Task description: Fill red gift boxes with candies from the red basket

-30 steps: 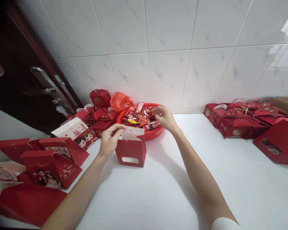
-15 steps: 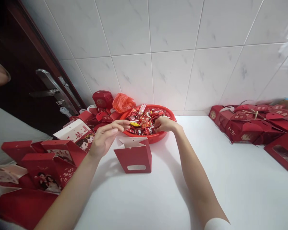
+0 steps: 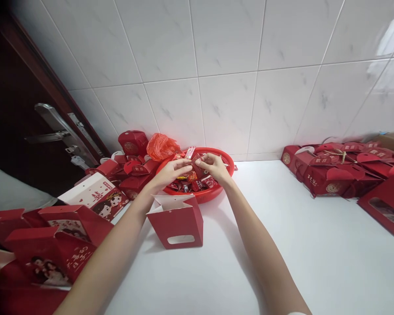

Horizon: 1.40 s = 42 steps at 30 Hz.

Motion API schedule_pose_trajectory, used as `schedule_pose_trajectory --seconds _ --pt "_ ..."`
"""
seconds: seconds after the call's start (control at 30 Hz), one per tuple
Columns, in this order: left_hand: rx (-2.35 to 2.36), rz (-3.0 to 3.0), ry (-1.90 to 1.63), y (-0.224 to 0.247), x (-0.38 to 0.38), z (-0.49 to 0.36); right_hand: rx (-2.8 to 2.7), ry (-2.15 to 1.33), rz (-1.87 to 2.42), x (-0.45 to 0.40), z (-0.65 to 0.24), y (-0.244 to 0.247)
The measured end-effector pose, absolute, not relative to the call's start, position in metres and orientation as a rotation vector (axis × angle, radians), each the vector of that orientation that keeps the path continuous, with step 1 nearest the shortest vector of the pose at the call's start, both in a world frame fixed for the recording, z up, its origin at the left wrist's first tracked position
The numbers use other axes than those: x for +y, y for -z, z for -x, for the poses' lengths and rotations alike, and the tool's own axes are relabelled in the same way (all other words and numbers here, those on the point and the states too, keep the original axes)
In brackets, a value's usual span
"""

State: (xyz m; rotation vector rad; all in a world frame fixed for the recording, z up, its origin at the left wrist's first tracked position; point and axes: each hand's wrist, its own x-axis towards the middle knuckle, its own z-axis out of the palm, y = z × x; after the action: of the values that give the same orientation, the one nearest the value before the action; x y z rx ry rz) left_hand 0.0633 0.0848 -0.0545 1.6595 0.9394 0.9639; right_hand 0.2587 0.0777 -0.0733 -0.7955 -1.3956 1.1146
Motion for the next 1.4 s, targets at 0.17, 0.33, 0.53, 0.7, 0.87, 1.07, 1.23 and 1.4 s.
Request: schedule_pose_trajectory --seconds 0.17,0.33,0.53,0.7,0.87,1.07,1.23,1.4 --pt "0.917 -1.639 -1.004 0.071 0.093 -0.072 -1.331 -1.125 0.782 0.080 -0.250 0.077" --pt "0.901 -1.457 -1.224 0.077 0.090 -0.073 -1.253 -1.109 0.922 0.085 -0.248 0.081" --pt "1.001 -1.386 -1.429 0.081 0.092 -0.071 -1.220 -1.035 0.970 0.087 -0.247 0.084" --pt "1.018 -1.594 -1.514 0.087 0.098 -0.070 -1.260 -1.102 0.943 0.083 -0.244 0.080" --pt "1.045 -1.990 -1.423 0.088 0.093 -0.071 -1.296 -1.198 0.886 0.080 -0.244 0.079" --pt "1.073 -2.072 -1.297 0.085 0.090 -0.073 -1.245 -1.197 0.845 0.083 -0.250 0.083" --pt "0.984 -1.717 -1.362 0.087 0.097 -0.070 -1.201 -1.244 0.828 0.082 -0.253 0.083" --pt "0.922 -1.598 -1.295 0.087 0.098 -0.069 -1.216 -1.254 0.753 0.082 -0.252 0.083"
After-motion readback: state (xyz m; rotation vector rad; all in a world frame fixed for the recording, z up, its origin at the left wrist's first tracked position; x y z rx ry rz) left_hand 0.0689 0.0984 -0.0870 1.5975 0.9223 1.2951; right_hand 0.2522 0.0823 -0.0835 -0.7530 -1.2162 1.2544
